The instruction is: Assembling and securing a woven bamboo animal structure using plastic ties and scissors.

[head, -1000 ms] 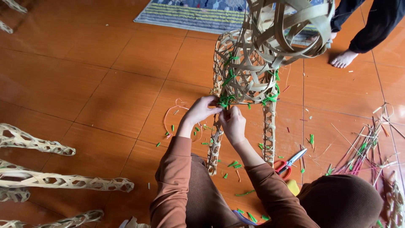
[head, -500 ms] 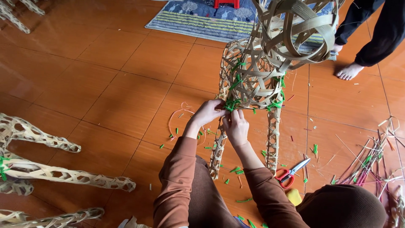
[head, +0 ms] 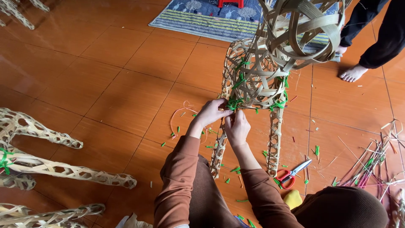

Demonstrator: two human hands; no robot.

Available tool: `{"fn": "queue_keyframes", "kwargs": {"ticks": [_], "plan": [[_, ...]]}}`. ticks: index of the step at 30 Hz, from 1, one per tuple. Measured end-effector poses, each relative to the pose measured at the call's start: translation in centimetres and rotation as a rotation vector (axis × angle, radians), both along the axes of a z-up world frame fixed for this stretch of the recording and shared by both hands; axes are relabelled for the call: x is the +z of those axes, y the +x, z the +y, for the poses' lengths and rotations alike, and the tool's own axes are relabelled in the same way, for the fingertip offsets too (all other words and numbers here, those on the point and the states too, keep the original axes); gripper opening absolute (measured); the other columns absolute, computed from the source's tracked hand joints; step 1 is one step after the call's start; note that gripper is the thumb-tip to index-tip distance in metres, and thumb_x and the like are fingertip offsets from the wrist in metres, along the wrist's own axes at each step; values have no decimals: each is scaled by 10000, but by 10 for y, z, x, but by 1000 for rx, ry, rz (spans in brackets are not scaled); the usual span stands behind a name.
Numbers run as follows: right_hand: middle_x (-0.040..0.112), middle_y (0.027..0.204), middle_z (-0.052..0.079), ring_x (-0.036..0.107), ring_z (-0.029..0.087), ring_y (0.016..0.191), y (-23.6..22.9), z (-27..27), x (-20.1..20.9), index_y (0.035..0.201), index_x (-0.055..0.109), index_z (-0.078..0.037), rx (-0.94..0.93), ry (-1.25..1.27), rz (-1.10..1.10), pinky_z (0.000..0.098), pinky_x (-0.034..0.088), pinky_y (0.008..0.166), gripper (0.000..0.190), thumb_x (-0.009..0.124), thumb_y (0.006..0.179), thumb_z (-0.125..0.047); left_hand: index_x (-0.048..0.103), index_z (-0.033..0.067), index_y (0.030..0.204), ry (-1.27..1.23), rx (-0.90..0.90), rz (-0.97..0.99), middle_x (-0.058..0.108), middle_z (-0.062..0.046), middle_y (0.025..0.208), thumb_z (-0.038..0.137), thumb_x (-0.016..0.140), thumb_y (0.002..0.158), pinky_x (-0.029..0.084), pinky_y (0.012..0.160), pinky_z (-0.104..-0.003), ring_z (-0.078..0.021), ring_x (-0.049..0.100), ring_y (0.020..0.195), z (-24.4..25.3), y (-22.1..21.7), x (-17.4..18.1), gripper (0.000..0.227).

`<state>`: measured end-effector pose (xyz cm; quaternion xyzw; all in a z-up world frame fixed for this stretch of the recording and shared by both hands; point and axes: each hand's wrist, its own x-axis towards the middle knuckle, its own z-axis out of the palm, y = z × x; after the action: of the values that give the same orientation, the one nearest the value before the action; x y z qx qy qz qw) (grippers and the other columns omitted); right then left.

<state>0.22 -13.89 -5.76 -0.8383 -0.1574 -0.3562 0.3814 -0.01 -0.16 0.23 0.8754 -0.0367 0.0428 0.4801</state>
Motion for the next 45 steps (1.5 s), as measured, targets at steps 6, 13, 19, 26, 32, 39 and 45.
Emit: {"fn": "queue_keyframes", "kwargs": {"ticks": [6,13,19,26,32,39,45], "plan": [[488,644,28,634,303,571,2,2,-8,791,444,-182,-48,7,8,410,520,497,191,623,829,-238,681,159,1030,149,76,26,748,-85,962,515,733,814,537,890,-493,-338,699,1011,-10,-5,9,420],[550,631,75,652,341,594,1,4,-9,822,461,-167,-34,15,68,465,516,522,239,642,833,-324,657,139,950,212,144,-26,743,-88,875,428,711,820,568,831,-462,-313,716,944,-21,-6,6,322],[577,698,123,662,369,638,5,4,-15,882,459,-161,20,-22,106,490,537,564,282,619,852,-391,635,48,921,204,136,-107,698,-206,817,292,662,851,572,745,-512,-403,703,879,-24,-15,11,255],[603,742,191,669,435,676,1,2,-8,953,440,-141,117,94,189,553,541,609,266,564,904,-371,636,-23,937,163,100,-134,683,-259,804,229,655,882,578,707,-498,-429,704,829,-27,-24,25,259],[508,682,35,644,279,593,0,6,-2,808,463,-194,-19,-65,18,373,541,528,189,557,878,-342,636,-28,925,168,94,-136,681,-260,789,220,651,892,573,688,-473,-401,708,802,-26,-23,26,251],[564,663,98,667,359,642,-1,-26,4,1023,471,-168,192,-118,253,497,533,566,235,576,913,-347,634,-46,985,132,52,-88,695,-277,844,230,653,912,586,715,-479,-420,709,840,-25,-27,38,286],[673,637,135,684,403,641,-13,-122,59,1348,483,-133,640,-544,572,523,551,642,484,600,903,-283,551,-2,1145,5,45,-88,638,-272,1019,296,745,902,580,821,-499,-430,676,942,-16,-23,21,431]]}}
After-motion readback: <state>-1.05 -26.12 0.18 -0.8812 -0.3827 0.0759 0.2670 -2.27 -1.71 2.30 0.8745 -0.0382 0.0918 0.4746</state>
